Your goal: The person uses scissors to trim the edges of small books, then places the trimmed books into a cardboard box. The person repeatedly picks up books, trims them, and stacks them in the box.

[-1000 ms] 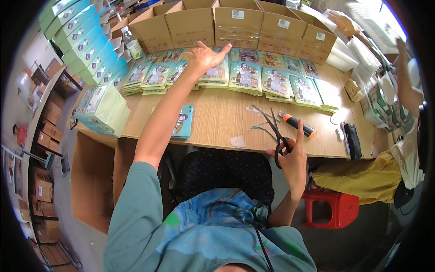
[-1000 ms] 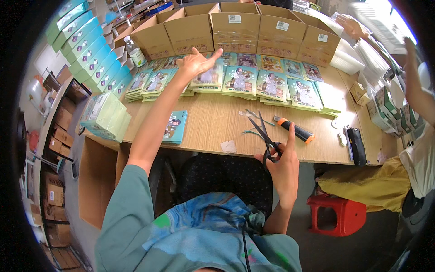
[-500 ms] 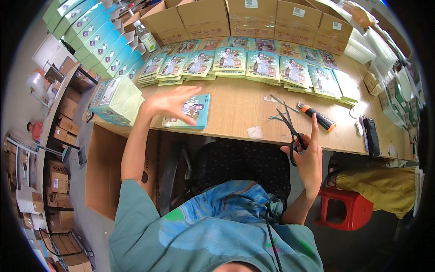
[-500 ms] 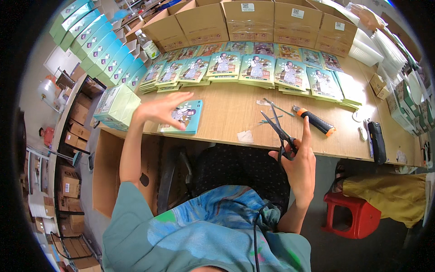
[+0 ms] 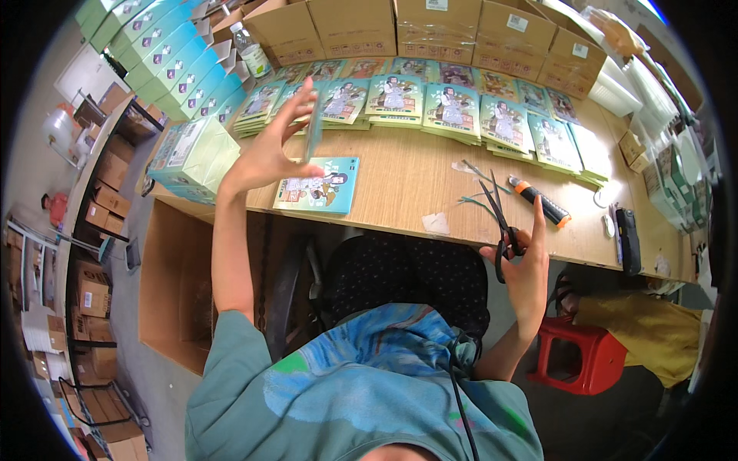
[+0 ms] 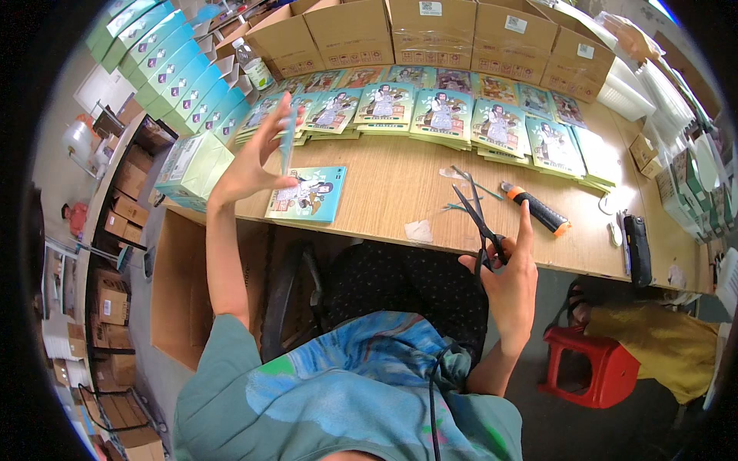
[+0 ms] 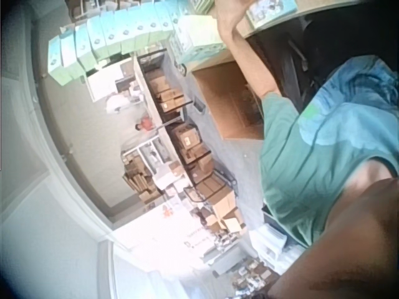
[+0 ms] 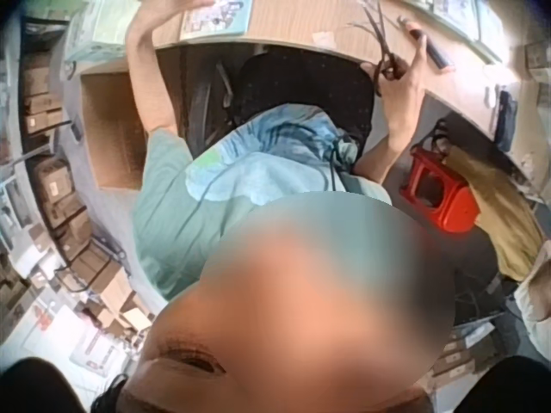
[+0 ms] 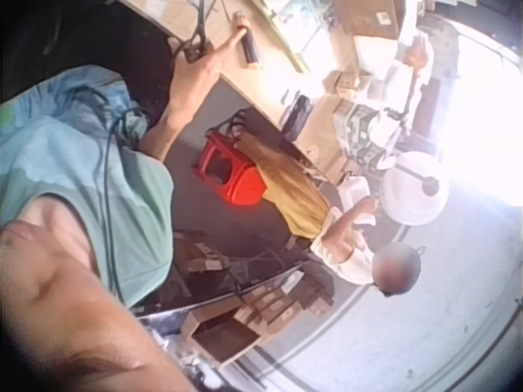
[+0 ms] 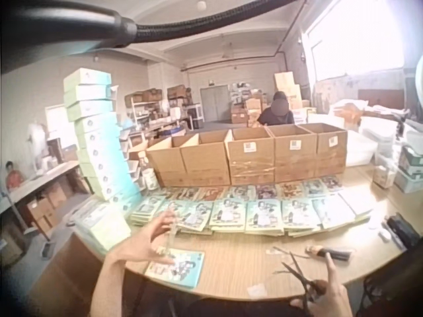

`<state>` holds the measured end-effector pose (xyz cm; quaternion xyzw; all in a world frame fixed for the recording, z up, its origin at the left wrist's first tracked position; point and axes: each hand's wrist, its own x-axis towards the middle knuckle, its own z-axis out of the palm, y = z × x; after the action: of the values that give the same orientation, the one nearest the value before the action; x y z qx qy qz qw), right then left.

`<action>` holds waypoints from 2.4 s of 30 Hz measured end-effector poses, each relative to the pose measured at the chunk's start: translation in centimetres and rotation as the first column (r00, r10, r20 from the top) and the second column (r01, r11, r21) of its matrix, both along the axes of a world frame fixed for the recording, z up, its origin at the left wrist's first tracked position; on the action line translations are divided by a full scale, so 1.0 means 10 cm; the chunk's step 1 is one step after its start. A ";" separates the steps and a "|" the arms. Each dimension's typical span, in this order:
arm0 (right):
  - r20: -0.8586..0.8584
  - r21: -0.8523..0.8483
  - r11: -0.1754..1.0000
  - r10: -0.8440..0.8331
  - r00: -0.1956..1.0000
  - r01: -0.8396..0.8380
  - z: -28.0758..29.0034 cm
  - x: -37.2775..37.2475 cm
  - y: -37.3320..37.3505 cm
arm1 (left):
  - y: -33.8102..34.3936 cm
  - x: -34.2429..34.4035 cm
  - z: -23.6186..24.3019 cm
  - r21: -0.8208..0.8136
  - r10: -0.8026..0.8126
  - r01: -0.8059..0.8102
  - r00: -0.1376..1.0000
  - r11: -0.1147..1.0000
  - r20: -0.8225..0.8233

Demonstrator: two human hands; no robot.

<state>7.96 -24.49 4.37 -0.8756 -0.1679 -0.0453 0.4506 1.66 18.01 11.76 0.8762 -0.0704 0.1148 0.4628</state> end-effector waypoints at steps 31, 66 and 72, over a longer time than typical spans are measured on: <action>-0.032 0.211 0.883 0.434 0.900 -0.419 -0.13 -0.25 0.44 | -1.44 0.14 -0.25 0.397 0.157 -0.343 0.889 0.851 0.430; -0.021 0.141 0.918 0.376 0.926 -0.370 0.05 -0.35 0.44 | -1.53 0.05 -0.23 0.550 0.119 -0.402 0.870 0.732 0.478; 0.090 0.182 0.928 0.312 0.946 -0.324 0.05 -0.38 0.45 | -1.56 0.01 -0.18 0.521 0.143 -0.407 0.869 0.750 0.473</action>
<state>4.16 -20.00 4.83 -0.7868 -0.3157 -0.0140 0.5301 1.75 2.44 9.95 0.9343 -0.0644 0.3328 0.1103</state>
